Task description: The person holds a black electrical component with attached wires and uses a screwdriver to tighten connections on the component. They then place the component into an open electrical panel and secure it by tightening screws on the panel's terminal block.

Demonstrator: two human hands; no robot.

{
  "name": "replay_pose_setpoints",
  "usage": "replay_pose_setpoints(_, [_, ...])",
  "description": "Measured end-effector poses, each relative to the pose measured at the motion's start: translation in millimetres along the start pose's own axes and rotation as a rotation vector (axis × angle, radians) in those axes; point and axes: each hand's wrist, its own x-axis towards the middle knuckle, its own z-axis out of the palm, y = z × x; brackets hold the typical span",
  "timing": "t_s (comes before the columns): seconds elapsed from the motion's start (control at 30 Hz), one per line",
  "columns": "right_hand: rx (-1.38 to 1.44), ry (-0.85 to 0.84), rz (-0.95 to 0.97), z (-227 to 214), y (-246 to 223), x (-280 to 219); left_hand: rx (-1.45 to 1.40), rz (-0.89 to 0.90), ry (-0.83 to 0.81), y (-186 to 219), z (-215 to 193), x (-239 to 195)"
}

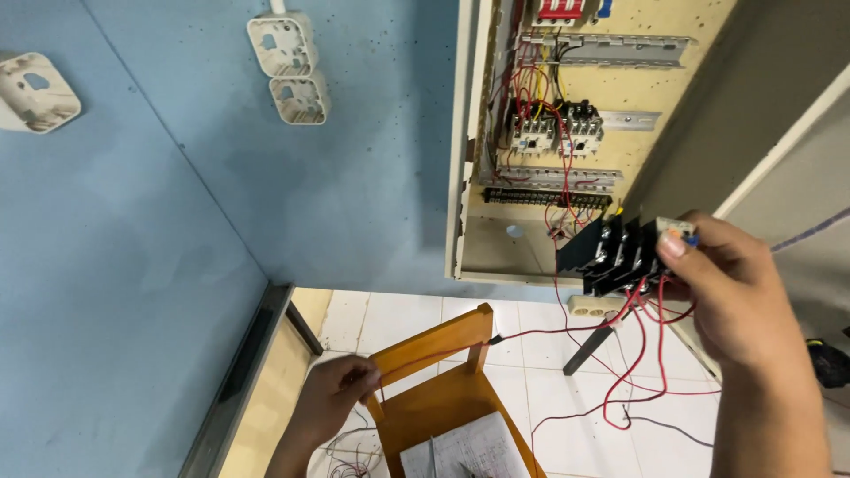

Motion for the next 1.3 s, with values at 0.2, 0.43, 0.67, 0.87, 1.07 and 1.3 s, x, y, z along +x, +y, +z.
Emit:
replay_pose_setpoints(0.2, [0.012, -0.027, 0.032, 8, 2, -11, -0.152, -0.281, -0.016, -31, 11, -2])
replay_pose_setpoints(0.43, [-0.082, -0.046, 0.042, 18, 21, -20, -0.174, -0.358, -0.013, -64, 27, 10])
replay_pose_setpoints(0.67, [0.051, -0.05, 0.148, 29, 33, -13, -0.284, -0.322, -0.085, -91, 54, 18])
replay_pose_setpoints(0.87, [0.005, -0.005, 0.14, 23, 30, -8, -0.622, -0.068, -0.057, -120, 53, 20])
replay_pose_setpoints(1.07, [0.05, 0.041, 0.204, 15, 42, -5, -0.53, -0.272, -0.02, -128, 31, 9])
replay_pose_setpoints(1.3, [0.072, 0.109, 0.194, 3, 47, 0, -0.235, -0.434, -0.132, -142, 15, 0])
